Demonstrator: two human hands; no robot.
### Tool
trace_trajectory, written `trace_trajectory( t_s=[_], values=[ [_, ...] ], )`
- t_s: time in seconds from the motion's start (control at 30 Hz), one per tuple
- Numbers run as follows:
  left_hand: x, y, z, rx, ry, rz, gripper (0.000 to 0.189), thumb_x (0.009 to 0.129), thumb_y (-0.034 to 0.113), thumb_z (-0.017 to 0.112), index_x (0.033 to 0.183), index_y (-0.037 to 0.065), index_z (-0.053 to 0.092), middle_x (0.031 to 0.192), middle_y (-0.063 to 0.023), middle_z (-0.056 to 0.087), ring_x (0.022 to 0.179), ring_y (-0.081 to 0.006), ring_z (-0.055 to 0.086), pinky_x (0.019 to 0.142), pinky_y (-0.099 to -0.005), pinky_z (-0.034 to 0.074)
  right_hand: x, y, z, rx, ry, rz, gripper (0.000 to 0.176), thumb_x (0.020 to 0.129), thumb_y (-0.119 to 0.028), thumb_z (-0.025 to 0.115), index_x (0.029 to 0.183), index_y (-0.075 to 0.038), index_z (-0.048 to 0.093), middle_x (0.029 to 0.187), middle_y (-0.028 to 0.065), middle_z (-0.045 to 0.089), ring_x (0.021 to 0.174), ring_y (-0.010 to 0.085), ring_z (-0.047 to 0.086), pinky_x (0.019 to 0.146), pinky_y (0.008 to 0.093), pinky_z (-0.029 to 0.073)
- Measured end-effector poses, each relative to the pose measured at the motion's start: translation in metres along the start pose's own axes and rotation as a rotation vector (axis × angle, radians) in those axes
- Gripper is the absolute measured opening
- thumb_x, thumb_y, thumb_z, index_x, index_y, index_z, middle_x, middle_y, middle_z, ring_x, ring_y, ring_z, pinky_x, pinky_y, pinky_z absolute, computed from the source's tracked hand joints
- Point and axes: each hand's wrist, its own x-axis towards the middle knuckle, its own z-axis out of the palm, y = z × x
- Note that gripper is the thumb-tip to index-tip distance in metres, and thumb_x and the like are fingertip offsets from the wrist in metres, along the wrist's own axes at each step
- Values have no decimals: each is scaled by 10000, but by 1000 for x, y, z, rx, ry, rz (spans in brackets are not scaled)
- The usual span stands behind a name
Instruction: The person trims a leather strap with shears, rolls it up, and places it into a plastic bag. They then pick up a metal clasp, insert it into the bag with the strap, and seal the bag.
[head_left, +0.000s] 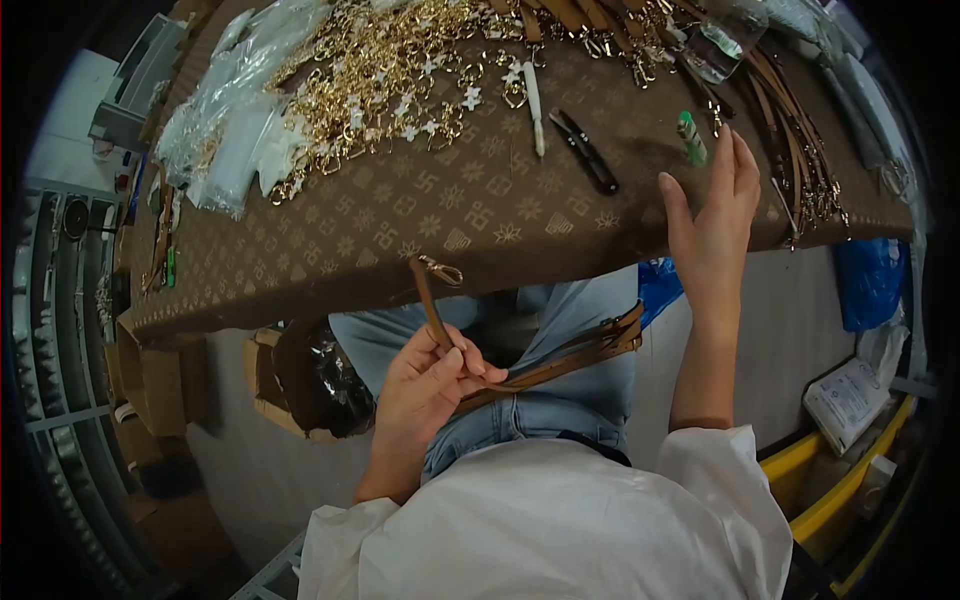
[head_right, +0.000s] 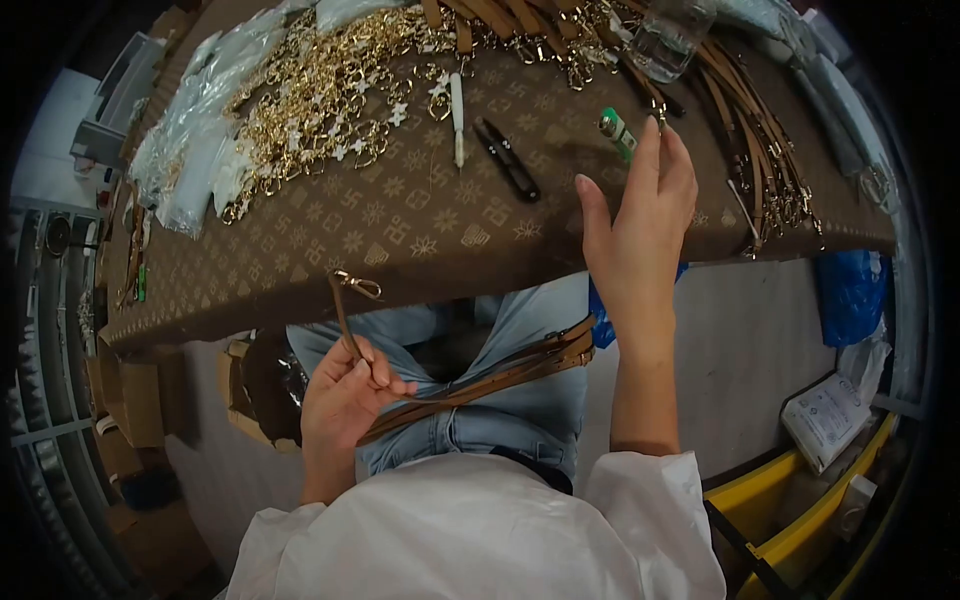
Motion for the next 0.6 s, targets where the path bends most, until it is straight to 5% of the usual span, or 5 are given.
trace_trajectory(
  t_s=[0.03, 0.2, 0.33, 0.5, 0.6],
  values=[
    [5, 0, 2, 8, -20, 7, 97, 909, 52, 455, 997, 36, 492, 852, -119, 583, 886, -253, 611, 859, -433, 493, 3, 0, -1, -212, 136, -129, 463, 780, -120, 641, 1192, 3, 470, 1149, 195, 475, 989, 315, 523, 825, 359, 429],
    [33, 7, 22, 216, 24, 223, 105, 914, 67, 457, 1005, 37, 498, 1011, -189, 601, 1031, -307, 572, 859, -414, 502, -52, -61, 7, 841, -683, 9, 152, 795, -84, 617, 909, 15, 594, 796, 133, 568, 723, 218, 574, 593, 297, 444],
    [54, 49, 26, 266, 103, 232, 121, 936, 111, 420, 998, 46, 502, 1002, -175, 607, 959, -287, 606, 735, -334, 555, -48, -56, -9, 843, -499, 155, 133, 763, -85, 668, 726, 24, 602, 564, 73, 488, 469, 166, 449, 437, 280, 326],
    [139, 98, 52, 494, 95, 400, 176, 924, 148, 460, 1042, 24, 500, 1020, -162, 597, 814, -219, 620, 663, -296, 543, -19, 1, -34, 920, -296, 395, 116, 785, -51, 632, 695, 10, 594, 580, -11, 488, 519, 46, 399, 454, 215, 289],
    [230, 117, 61, 1284, 210, 799, 216, 886, 186, 511, 912, -15, 584, 853, -130, 632, 714, -187, 605, 615, -302, 478, 5, 34, -22, 934, -240, 487, 177, 839, -110, 592, 705, 6, 592, 592, -41, 480, 552, 24, 388, 489, 191, 292]
  ],
)
